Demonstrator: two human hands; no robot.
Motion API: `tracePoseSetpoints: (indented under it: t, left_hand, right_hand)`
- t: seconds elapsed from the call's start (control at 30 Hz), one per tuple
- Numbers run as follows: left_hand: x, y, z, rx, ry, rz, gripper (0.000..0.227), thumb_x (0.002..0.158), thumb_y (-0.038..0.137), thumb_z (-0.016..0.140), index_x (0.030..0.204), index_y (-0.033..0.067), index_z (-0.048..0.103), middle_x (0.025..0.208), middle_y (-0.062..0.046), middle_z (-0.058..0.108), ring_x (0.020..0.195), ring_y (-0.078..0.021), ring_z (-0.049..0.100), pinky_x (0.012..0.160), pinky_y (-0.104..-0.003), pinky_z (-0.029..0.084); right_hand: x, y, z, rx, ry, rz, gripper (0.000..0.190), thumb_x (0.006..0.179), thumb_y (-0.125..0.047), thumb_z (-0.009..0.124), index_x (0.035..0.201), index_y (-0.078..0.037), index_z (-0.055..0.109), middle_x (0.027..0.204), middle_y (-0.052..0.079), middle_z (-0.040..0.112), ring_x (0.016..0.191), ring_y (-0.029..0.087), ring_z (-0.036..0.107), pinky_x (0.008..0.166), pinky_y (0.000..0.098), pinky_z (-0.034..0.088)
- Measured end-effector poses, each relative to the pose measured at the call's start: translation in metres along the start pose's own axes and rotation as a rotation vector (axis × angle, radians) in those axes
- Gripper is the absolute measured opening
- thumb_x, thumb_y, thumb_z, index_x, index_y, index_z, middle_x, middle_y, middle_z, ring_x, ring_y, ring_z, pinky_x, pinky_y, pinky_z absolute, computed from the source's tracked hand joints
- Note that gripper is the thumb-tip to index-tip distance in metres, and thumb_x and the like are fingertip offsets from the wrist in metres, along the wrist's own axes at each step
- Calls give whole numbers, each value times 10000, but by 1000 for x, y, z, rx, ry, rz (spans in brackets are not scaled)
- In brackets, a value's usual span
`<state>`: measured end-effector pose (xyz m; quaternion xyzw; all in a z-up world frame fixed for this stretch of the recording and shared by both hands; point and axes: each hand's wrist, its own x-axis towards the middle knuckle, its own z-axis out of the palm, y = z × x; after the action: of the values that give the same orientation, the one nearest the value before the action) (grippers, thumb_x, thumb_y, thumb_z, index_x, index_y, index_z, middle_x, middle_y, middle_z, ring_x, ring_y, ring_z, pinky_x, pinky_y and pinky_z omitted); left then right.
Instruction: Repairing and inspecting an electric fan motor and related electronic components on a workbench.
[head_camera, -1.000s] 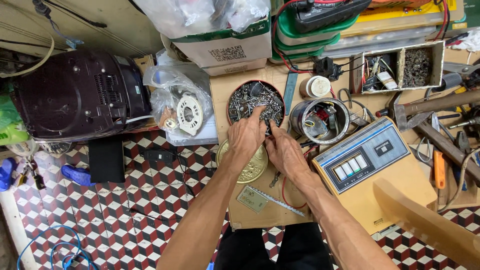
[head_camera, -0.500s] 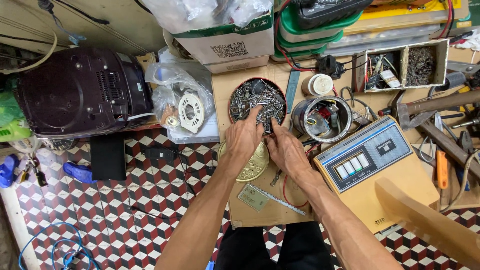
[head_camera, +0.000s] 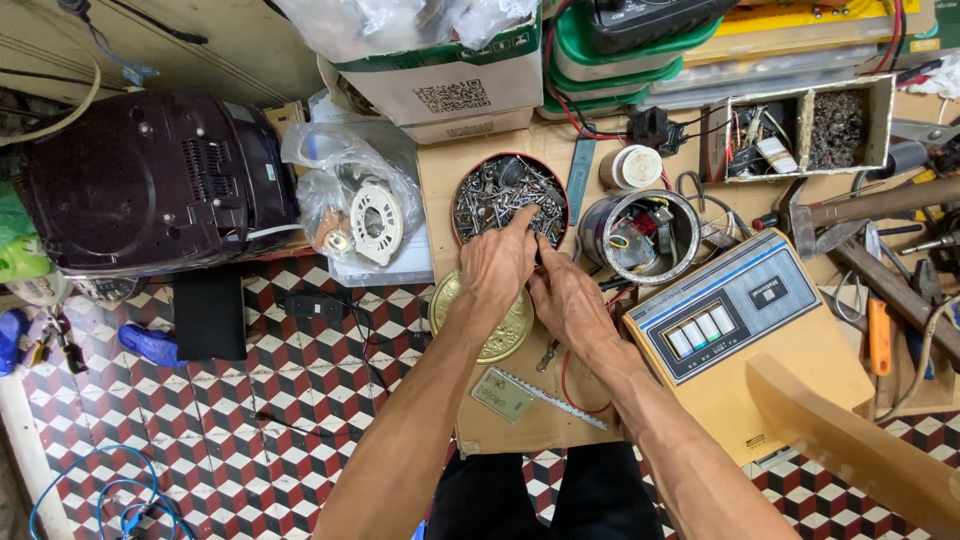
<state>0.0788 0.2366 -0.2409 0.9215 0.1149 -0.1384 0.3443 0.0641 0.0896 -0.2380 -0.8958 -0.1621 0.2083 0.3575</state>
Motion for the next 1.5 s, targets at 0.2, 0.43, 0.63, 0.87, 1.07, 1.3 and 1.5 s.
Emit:
tracePoseSetpoints:
  t: [0.2, 0.43, 0.63, 0.87, 1.07, 1.3, 1.5]
  left_hand:
    - [17, -1, 6, -43, -6, -63, 298, 1006, 225, 557, 1263, 141, 681, 707, -206, 715, 653, -354, 721, 675, -502, 573]
    - [23, 7, 13, -139, 18, -218, 251, 946, 251, 646, 1151, 140, 739, 792, -198, 745, 760, -355, 744, 738, -478, 579]
    - [18, 13, 0, -179, 38, -285, 234, 896, 312, 724, 1062, 152, 768, 743, -155, 759, 750, -321, 743, 739, -456, 561]
    - [1, -8, -5, -88, 30, -204, 216, 870, 286, 728, 1050, 171, 765, 722, -166, 743, 732, -339, 740, 721, -472, 564]
    - [-18, -15, -9, -34, 166, -177, 239, 830, 286, 732, 997, 116, 729, 688, -207, 718, 684, -388, 720, 677, -507, 556]
    - [-27, -37, 6, -168, 275, -184, 180, 821, 262, 726, 898, 99, 736, 687, -115, 729, 658, -330, 719, 650, -469, 565]
    - [-31, -42, 4, -276, 300, -147, 186, 817, 230, 769, 897, 69, 718, 644, -83, 698, 597, -278, 691, 582, -428, 536]
  right_hand:
    - [-1, 2, 1, 25, 2, -28, 619, 899, -71, 646, 1464, 72, 439, 1203, 304, 646, 1095, 434, 650, 956, 459, 515]
    - [-1, -2, -2, 37, -10, -6, 644, 876, -50, 640, 1478, 47, 431, 1143, 290, 660, 1048, 433, 659, 916, 469, 523]
    - [-1, -2, 2, 17, -6, 22, 595, 910, -64, 648, 1467, 32, 462, 1115, 276, 675, 1022, 422, 674, 877, 475, 530]
    - [-4, -3, 0, 1, 3, -5, 570, 897, -67, 655, 1435, 43, 500, 1124, 275, 677, 996, 418, 684, 874, 465, 540]
    - [-5, -4, -4, 0, 8, -32, 554, 900, -91, 665, 1416, 37, 511, 1141, 273, 685, 997, 412, 693, 862, 465, 545]
    - [-3, -35, -20, -129, -110, 190, 544, 925, -186, 614, 1435, -25, 513, 977, 280, 711, 855, 453, 705, 788, 525, 547]
    - [7, -33, -14, -177, -5, 178, 434, 969, -207, 597, 1368, -36, 583, 932, 303, 709, 836, 450, 713, 791, 528, 556]
